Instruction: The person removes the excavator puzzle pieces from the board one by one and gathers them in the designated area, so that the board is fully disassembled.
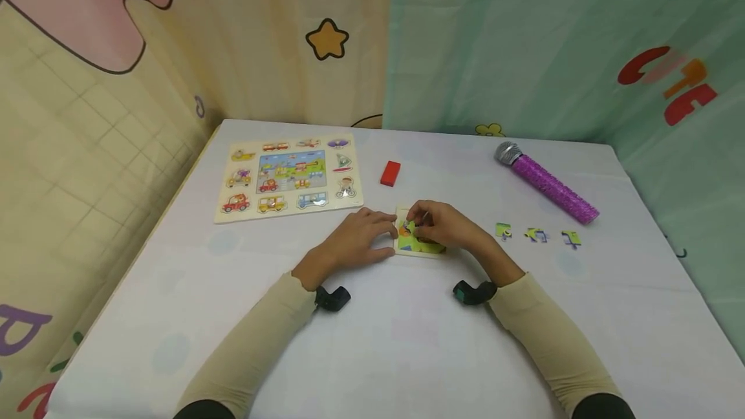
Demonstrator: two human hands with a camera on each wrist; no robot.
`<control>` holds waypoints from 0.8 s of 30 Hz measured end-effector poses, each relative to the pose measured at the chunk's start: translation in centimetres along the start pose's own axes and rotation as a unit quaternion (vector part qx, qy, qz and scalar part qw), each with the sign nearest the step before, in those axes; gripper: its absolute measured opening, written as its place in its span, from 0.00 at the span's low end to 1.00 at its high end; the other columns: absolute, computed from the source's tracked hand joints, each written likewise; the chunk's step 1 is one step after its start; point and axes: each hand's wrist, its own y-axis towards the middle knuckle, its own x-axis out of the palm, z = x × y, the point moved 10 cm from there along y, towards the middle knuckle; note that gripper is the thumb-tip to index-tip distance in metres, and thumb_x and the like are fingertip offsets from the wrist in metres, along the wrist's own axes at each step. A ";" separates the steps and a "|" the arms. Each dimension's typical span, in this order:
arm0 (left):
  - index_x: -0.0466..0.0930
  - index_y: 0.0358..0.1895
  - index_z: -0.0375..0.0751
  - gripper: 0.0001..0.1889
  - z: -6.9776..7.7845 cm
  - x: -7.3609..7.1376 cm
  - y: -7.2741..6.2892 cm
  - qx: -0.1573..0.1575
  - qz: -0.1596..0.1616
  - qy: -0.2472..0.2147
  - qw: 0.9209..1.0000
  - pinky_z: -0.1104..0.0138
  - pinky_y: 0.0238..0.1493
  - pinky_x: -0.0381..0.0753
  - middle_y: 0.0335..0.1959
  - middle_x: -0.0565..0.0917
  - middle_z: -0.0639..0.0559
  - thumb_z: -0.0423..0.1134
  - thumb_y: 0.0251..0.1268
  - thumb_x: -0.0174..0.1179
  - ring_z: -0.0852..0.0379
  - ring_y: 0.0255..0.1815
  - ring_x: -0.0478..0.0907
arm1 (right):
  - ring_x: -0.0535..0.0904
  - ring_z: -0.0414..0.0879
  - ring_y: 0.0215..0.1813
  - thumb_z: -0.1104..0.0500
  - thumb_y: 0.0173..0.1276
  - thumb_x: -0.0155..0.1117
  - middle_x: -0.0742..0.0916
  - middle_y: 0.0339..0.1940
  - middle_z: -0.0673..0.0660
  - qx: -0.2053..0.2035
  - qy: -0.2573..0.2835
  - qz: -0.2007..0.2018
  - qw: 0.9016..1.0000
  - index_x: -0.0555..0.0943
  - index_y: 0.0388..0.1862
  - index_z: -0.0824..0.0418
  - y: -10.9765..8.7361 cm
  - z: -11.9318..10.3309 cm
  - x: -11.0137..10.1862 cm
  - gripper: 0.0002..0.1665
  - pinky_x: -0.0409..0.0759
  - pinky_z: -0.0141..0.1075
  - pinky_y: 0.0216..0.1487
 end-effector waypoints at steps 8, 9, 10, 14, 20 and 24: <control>0.83 0.52 0.56 0.14 -0.1 0.5 -0.4 0.002 0.002 -0.005 1.000 0.54 0.63 0.70 0.71 0.73 0.54 0.52 0.68 0.65 0.51 0.65 0.69 | 0.78 0.48 0.44 0.68 0.69 0.66 0.83 0.43 0.53 -0.042 -0.013 -0.022 0.999 0.80 0.53 0.59 -0.2 0.0 0.3 0.15 0.80 0.38 0.44; 0.83 0.52 0.56 0.14 -0.1 0.5 -0.4 0.001 0.002 -0.003 1.000 0.54 0.63 0.69 0.71 0.73 0.54 0.53 0.68 0.65 0.51 0.65 0.69 | 0.78 0.48 0.44 0.68 0.69 0.67 0.83 0.43 0.53 -0.047 -0.016 -0.021 0.999 0.81 0.53 0.59 -0.2 0.0 0.3 0.15 0.80 0.38 0.44; 0.83 0.52 0.56 0.14 -0.1 0.5 -0.4 0.001 0.003 -0.001 1.000 0.54 0.63 0.69 0.71 0.73 0.54 0.53 0.68 0.65 0.51 0.65 0.69 | 0.78 0.48 0.44 0.68 0.69 0.67 0.83 0.43 0.52 -0.052 -0.020 -0.019 0.998 0.81 0.53 0.59 -0.2 0.0 0.2 0.15 0.80 0.38 0.45; 0.83 0.53 0.56 0.14 -0.1 0.3 -0.3 0.000 0.007 0.000 1.000 0.55 0.63 0.69 0.71 0.73 0.55 0.52 0.69 0.65 0.51 0.65 0.69 | 0.78 0.47 0.44 0.68 0.69 0.67 0.83 0.42 0.52 -0.071 -0.031 -0.014 0.997 0.81 0.55 0.61 -0.1 -0.2 0.0 0.16 0.80 0.39 0.44; 0.83 0.52 0.56 0.13 0.0 0.1 -0.2 0.003 0.006 -0.004 1.000 0.54 0.63 0.69 0.71 0.73 0.55 0.52 0.69 0.65 0.51 0.65 0.69 | 0.78 0.46 0.41 0.67 0.70 0.67 0.83 0.40 0.51 -0.081 -0.059 -0.017 0.995 0.82 0.55 0.63 -0.2 -0.5 -0.1 0.15 0.81 0.36 0.42; 0.83 0.53 0.56 0.13 0.0 0.1 -0.1 0.002 0.004 -0.003 1.000 0.54 0.64 0.69 0.71 0.72 0.55 0.52 0.69 0.65 0.51 0.66 0.68 | 0.78 0.46 0.40 0.66 0.70 0.67 0.84 0.40 0.51 -0.083 -0.064 -0.007 0.994 0.82 0.56 0.63 -0.2 -0.5 -0.4 0.16 0.81 0.37 0.42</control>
